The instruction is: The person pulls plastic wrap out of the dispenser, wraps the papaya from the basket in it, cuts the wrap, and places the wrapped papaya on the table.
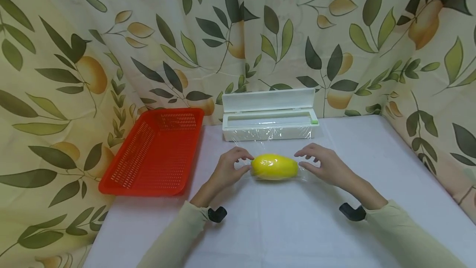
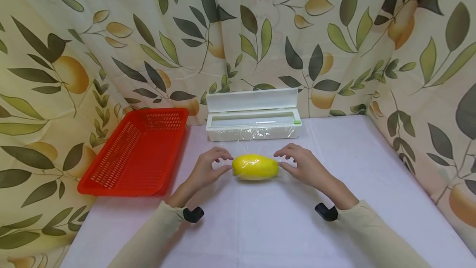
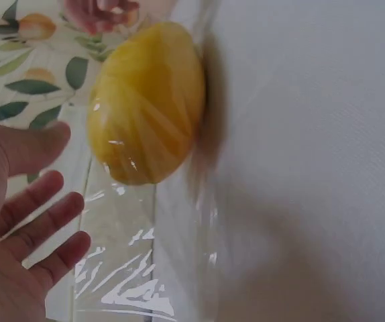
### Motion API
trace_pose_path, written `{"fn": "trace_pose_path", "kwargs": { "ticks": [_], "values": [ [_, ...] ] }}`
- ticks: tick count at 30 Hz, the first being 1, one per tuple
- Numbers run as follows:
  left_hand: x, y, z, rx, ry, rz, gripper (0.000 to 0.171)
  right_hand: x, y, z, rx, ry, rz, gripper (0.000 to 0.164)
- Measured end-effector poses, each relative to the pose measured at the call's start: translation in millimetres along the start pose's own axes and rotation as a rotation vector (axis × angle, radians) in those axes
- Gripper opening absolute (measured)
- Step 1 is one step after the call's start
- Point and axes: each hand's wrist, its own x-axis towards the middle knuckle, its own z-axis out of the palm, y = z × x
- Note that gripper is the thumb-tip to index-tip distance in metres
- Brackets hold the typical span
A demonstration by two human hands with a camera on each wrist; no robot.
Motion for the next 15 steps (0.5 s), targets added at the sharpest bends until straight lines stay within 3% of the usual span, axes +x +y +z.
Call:
{"fn": "trace_pose_path", "kwargs": {
  "ticks": [4,7,15],
  "values": [
    [0.5,3.5,8.0,0.023,-0.076,0.031,0.03,1,-2,16,0.027,0.001,-0.065,0.035],
    [1.2,6.2,12.1,0.073,-0.12,0.012,0.037,1,0,24,0.033,0.006,-0.109,0.041],
    [5.3,3.4,18.8,0.122,-0.178,-0.025,0.053,-2,6,34,0.039,-0.026,-0.072,0.057]
  ]
}}
